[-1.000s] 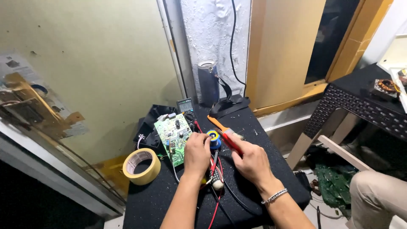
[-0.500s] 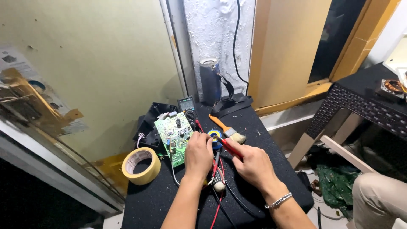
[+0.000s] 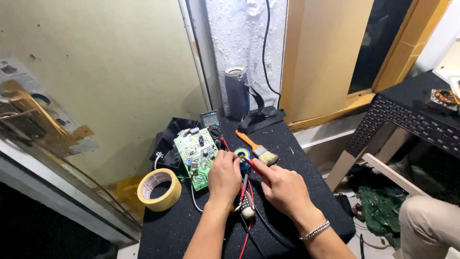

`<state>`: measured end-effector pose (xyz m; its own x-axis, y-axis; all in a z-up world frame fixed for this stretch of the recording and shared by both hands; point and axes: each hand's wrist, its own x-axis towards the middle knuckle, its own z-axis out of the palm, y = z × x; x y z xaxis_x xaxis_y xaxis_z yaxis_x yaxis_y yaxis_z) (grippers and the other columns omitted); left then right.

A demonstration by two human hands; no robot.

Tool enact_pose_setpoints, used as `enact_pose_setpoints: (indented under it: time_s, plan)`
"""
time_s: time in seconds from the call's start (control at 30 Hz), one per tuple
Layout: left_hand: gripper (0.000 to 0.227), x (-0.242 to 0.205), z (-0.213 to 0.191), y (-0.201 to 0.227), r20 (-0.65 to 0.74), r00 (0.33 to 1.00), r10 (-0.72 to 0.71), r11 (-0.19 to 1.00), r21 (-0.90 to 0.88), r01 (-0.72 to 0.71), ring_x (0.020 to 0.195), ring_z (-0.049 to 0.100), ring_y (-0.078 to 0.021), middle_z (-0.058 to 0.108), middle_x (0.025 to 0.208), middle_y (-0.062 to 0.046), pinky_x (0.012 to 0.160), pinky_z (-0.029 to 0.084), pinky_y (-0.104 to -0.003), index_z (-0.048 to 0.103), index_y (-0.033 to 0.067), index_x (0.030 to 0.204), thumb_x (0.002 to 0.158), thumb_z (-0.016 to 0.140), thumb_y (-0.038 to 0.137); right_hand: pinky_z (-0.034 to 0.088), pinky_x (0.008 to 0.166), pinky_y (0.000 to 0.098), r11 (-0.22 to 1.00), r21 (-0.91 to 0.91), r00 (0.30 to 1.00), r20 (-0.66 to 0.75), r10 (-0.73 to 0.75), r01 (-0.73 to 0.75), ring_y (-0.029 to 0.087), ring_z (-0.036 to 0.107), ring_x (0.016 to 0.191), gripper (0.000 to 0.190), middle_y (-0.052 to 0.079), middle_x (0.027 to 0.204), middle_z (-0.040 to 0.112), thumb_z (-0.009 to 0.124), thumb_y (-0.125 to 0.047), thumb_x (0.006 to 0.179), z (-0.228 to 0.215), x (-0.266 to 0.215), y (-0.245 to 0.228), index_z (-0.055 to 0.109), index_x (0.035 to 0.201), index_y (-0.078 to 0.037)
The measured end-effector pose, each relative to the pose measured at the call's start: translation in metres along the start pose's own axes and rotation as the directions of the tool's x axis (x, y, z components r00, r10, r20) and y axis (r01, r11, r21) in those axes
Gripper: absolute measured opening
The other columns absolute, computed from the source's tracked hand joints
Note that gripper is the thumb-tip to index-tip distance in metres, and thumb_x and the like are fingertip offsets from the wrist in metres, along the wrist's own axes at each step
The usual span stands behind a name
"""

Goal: Soldering wires onto a circuit board and using pliers to position components during an electronics repair.

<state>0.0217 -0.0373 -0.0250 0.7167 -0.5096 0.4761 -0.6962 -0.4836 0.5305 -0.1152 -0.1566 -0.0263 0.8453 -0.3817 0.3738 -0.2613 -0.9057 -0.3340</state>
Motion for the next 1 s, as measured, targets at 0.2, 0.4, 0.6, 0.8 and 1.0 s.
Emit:
enact_pose_setpoints:
  time_s: [0.2,0.4,0.6,0.8,1.0]
  plan:
    - [0.013,0.001,0.002,0.0,0.01,1.0,0.013,1.0,-0.004,-0.013,0.079,0.065,-0.032,0.061,0.097,-0.01,0.066,0.054,-0.047,0.066,0.006,0.098,0.099,0.059,0.017,0.053,0.059,0.0632,0.995,-0.096,0.998,0.039,0.041,-0.037,0.05,0.065,0.065,0.058,0.006,0.089,0.066,0.052,-0.027,0.089,-0.007,-0.001,-0.014,0.051,0.146,-0.039]
    - [0.014,0.001,0.002,0.0,0.035,0.999,-0.03,0.999,-0.024,0.031,0.086,0.064,-0.0339,0.06,0.1,-0.012,0.074,0.052,-0.049,0.065,0.0068,0.099,0.099,0.056,0.018,0.051,0.06,0.0643,0.991,-0.13,0.992,0.12,0.027,-0.011,0.052,0.064,0.067,0.053,0.01,0.082,0.066,0.049,-0.023,0.09,-0.021,0.005,-0.024,0.048,0.143,-0.033]
    - [0.016,0.001,0.005,-0.003,0.037,0.999,-0.026,1.0,0.0,0.026,0.084,0.063,-0.0357,0.06,0.1,-0.012,0.077,0.049,-0.051,0.064,0.0081,0.1,0.1,0.054,0.02,0.05,0.067,0.0611,0.998,-0.051,0.983,0.18,0.041,-0.033,0.048,0.064,0.075,0.046,0.013,0.086,0.066,0.048,-0.023,0.094,-0.026,0.006,-0.028,0.049,0.14,-0.03]
    - [0.013,0.0,0.004,-0.007,0.018,1.0,-0.001,1.0,-0.016,0.002,0.082,0.061,-0.04,0.058,0.096,-0.014,0.075,0.048,-0.054,0.061,0.0099,0.098,0.1,0.054,0.021,0.048,0.069,0.0623,0.998,-0.008,0.982,0.178,0.062,-0.062,0.049,0.064,0.081,0.043,0.014,0.091,0.07,0.045,-0.027,0.096,-0.025,0.006,-0.031,0.05,0.139,-0.03]
    - [0.015,0.002,-0.003,-0.009,0.055,0.998,-0.025,0.998,-0.057,0.029,0.09,0.07,-0.0397,0.06,0.09,-0.011,0.078,0.057,-0.047,0.064,0.0123,0.099,0.099,0.05,0.019,0.06,0.078,0.052,0.995,0.03,0.961,0.262,0.087,-0.098,0.046,0.073,0.093,0.056,0.019,0.103,0.076,0.052,-0.018,0.09,-0.045,0.01,-0.045,0.054,0.146,-0.025]
